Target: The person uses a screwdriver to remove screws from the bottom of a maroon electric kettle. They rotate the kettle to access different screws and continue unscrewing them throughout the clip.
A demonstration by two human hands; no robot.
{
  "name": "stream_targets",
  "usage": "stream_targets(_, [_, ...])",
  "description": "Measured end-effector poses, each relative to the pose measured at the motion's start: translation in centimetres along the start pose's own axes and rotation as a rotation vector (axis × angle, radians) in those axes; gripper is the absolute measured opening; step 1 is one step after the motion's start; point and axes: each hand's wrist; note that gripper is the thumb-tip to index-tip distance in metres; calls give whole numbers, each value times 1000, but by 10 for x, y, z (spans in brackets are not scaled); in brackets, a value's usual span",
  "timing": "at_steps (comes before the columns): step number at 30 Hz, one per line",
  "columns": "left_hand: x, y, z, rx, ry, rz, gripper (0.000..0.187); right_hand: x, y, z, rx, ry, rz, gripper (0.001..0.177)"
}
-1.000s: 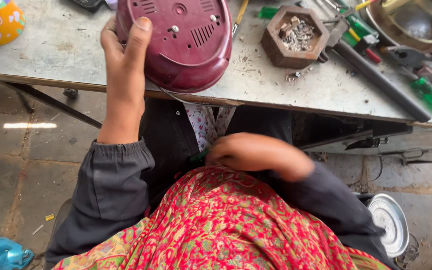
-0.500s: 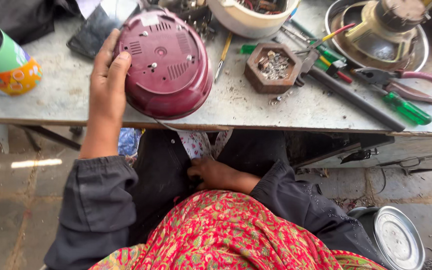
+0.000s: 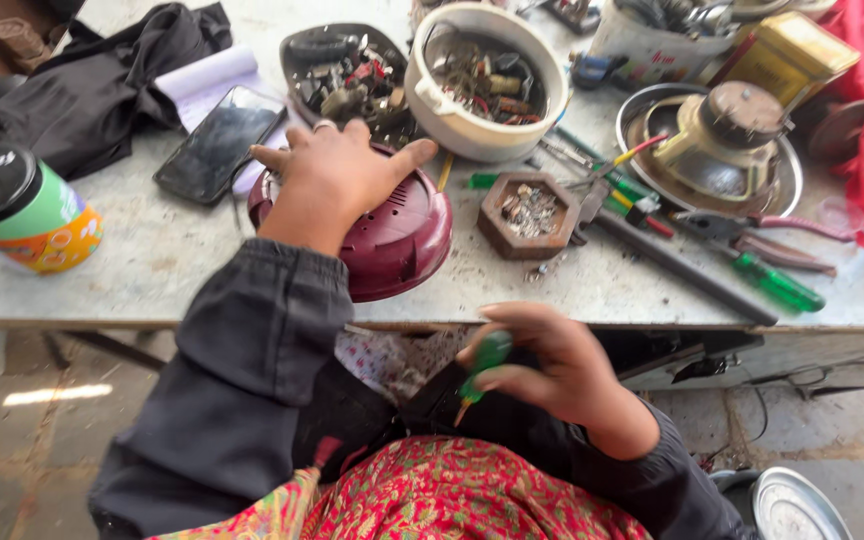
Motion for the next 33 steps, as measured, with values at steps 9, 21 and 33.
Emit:
stream_targets(9, [17, -37, 54, 608, 410, 395, 56, -25, -26, -8, 72, -74, -461, 28])
stream_targets(21, [-9, 57, 28, 137, -367, 63, 119, 38, -41, 6, -104, 301, 265, 46])
stream_targets(33, [10, 58, 69, 624, -31, -334, 100, 14, -78, 9, -310, -554, -598, 6])
Point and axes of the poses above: each hand's wrist, its own y-axis away from the middle knuckle, its own x-axis out of the palm, z = x × y, and after that the axes turned 1 degree about -z, right-handed
